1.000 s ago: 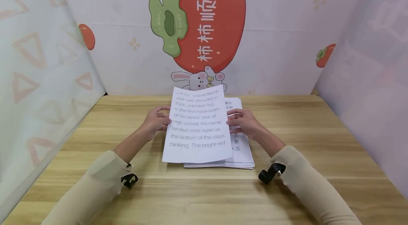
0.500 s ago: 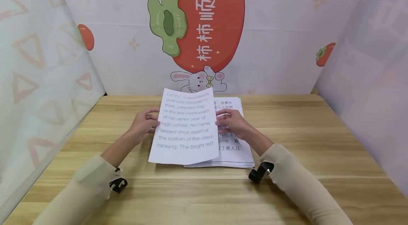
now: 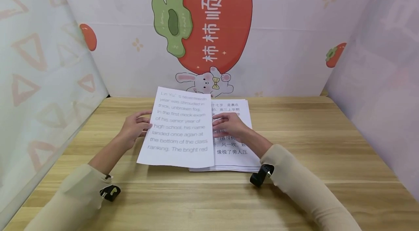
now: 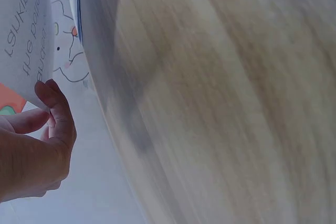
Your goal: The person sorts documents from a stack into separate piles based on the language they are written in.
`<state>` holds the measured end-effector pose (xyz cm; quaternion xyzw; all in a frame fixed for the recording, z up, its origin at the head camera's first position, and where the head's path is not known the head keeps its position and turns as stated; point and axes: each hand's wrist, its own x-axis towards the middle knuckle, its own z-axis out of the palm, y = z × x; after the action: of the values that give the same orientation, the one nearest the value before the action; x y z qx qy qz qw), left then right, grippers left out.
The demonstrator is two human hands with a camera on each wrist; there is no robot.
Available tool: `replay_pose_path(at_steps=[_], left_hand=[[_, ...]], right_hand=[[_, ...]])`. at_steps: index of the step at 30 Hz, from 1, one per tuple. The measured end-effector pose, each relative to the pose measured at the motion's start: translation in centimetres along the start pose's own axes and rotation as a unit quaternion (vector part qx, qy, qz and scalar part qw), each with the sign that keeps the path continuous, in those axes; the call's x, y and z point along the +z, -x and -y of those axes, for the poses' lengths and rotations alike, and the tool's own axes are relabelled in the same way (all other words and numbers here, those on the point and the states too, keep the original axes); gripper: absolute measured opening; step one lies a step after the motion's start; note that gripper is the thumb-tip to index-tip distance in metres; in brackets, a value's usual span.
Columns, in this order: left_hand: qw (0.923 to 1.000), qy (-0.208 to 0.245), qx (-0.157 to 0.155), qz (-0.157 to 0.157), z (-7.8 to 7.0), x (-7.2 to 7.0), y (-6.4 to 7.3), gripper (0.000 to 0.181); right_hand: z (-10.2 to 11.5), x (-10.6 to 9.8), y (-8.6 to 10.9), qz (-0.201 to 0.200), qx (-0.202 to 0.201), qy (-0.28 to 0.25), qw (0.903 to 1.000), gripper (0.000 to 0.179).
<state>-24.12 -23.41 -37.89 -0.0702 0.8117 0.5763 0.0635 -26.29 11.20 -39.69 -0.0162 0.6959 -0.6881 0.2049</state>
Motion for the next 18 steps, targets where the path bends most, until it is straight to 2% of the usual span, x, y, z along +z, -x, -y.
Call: replay_pose_path(at_steps=[11,18], left_hand=[[0.9997,-0.015,-0.013,-0.016,0.5,-1.8,0.2,0.058],[0.9989,-0.019,-0.026,-0.034,1.0,-3.1,0.0,0.057]], right_hand=[[0.3,2.0,-0.4,0.051,-0.013,-0.015,0.9985,0.053],[0.2,3.0,-0.5,0.090,-0.025,-0.017,0.9955,0.066]])
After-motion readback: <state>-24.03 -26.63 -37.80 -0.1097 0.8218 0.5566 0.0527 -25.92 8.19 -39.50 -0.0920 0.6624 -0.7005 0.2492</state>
